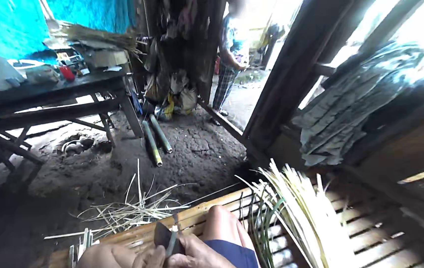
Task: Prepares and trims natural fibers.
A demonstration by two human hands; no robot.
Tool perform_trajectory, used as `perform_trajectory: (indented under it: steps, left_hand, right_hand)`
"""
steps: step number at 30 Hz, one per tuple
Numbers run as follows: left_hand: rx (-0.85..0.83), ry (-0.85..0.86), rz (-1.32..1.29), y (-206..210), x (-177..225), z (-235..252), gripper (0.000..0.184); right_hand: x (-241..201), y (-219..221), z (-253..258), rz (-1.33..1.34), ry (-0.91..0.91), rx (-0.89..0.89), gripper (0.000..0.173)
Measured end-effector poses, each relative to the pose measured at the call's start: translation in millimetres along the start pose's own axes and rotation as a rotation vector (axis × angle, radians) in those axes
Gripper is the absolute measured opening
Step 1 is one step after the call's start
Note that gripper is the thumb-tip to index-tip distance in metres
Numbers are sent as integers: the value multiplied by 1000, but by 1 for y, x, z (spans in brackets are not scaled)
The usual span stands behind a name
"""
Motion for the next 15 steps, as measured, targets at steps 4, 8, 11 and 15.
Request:
perform_trajectory:
  steps: [4, 8, 11, 15]
  left_hand:
    - [-63, 171, -520, 21, -33, 29, 64]
    - [-217, 37, -821, 55, -36, 39, 58]
    - [-195, 89, -777, 61, -14, 41, 45]
    - [-84, 22, -759, 57, -16, 42, 50]
  right_hand:
    - [5, 1, 6, 46, -67, 25, 35]
    - [0, -9, 3, -2, -58, 150, 44]
    - [-7, -9, -6, -32, -69, 302, 49]
    - [-4, -5, -14, -73, -133, 462, 50]
Point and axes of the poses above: each hand's wrist, its own z-axis towards the middle knuckle, its own y-axis out of the palm, x = y × z, the point moved 7 cm from there along z, towards the middle knuckle, and after that the axes turned 9 degrees about y, right-handed, at the moved point
